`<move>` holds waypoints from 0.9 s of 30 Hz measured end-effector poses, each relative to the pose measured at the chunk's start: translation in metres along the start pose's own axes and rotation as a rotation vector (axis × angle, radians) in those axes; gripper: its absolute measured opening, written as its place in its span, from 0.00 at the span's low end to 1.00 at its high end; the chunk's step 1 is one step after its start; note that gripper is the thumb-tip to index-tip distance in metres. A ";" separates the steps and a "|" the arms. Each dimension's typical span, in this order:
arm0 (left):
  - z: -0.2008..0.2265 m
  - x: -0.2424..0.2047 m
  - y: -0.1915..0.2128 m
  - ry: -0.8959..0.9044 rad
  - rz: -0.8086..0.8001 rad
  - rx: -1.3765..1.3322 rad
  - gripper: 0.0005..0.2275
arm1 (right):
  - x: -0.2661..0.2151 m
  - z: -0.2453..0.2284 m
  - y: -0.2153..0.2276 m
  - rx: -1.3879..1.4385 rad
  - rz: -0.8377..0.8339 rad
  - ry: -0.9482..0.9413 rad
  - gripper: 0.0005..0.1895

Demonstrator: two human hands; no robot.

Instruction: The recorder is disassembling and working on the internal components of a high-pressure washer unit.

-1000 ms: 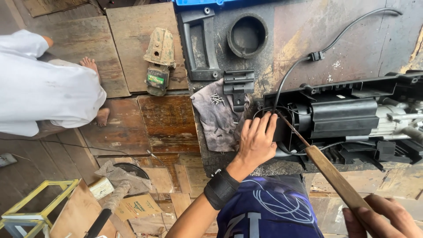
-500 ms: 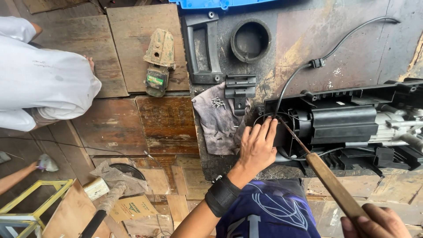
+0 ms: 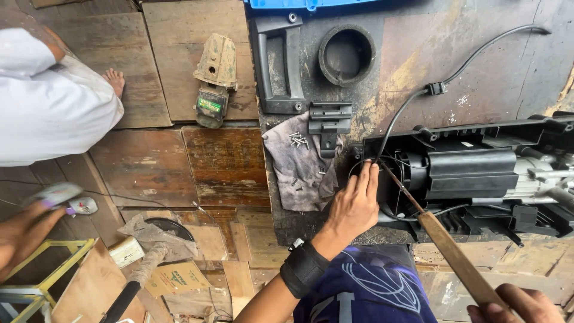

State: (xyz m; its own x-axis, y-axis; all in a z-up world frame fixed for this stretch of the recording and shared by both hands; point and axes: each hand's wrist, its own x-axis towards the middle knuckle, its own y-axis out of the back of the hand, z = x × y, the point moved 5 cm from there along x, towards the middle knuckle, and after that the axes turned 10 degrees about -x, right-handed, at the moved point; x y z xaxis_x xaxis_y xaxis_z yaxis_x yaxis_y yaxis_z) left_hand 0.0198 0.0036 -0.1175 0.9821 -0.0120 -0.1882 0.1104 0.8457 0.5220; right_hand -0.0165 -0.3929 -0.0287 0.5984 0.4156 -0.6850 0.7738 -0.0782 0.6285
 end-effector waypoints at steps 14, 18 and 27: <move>-0.002 -0.005 -0.022 0.073 -0.174 0.049 0.34 | -0.007 -0.074 0.023 -0.403 0.418 -0.003 0.22; -0.007 -0.012 -0.031 0.132 -0.218 -0.011 0.33 | 0.005 -0.054 0.031 -0.358 0.273 -0.056 0.20; -0.003 -0.011 -0.035 0.076 -0.188 0.145 0.33 | -0.030 0.086 -0.035 -0.205 -0.301 -0.349 0.25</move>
State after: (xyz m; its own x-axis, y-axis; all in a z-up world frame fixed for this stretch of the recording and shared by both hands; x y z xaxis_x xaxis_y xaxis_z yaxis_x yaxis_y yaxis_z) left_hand 0.0051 -0.0242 -0.1358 0.9285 -0.1175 -0.3522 0.3164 0.7470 0.5847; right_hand -0.0437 -0.4811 -0.0615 0.4157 0.0619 -0.9074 0.8870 0.1928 0.4195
